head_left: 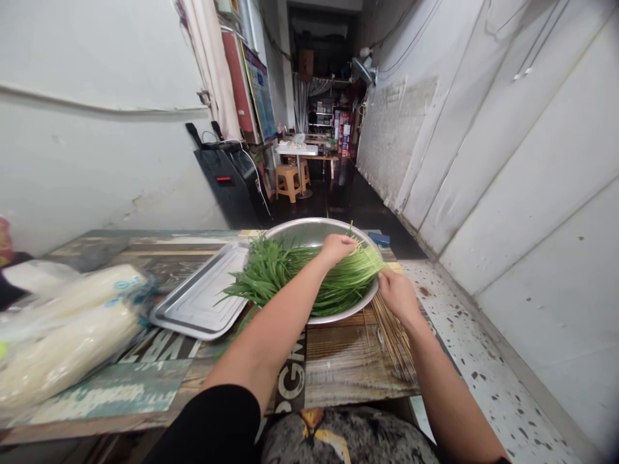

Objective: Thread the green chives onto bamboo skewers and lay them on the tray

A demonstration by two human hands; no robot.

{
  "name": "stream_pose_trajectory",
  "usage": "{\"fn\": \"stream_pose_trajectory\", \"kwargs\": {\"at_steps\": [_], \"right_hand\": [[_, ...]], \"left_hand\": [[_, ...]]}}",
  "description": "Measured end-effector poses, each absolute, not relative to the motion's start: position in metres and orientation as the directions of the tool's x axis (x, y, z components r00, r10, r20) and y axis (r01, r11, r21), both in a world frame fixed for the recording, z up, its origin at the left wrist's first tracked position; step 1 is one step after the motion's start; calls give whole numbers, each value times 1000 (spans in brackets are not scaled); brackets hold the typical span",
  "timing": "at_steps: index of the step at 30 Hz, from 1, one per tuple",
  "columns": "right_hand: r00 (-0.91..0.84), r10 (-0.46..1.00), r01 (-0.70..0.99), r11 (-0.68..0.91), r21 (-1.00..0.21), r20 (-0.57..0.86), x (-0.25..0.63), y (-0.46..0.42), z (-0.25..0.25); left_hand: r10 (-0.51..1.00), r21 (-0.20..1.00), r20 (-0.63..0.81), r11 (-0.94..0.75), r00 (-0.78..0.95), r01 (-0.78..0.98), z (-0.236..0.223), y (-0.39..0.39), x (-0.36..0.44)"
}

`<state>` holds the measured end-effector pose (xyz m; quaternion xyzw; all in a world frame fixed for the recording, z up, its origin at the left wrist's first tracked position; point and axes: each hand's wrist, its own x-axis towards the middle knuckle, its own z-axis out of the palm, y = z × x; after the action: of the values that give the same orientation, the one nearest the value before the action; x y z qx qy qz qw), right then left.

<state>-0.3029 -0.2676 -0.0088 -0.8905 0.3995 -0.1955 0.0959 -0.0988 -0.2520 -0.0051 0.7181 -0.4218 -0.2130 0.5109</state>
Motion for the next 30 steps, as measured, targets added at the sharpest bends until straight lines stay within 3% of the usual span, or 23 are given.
{"fn": "stream_pose_trajectory", "kwargs": {"at_steps": [30], "right_hand": [[613,-742,-671,-671,-316,272,-302,-268,-7]], "left_hand": [[-801,915,126,-134,585,-381,-2,-250,-100]]}}
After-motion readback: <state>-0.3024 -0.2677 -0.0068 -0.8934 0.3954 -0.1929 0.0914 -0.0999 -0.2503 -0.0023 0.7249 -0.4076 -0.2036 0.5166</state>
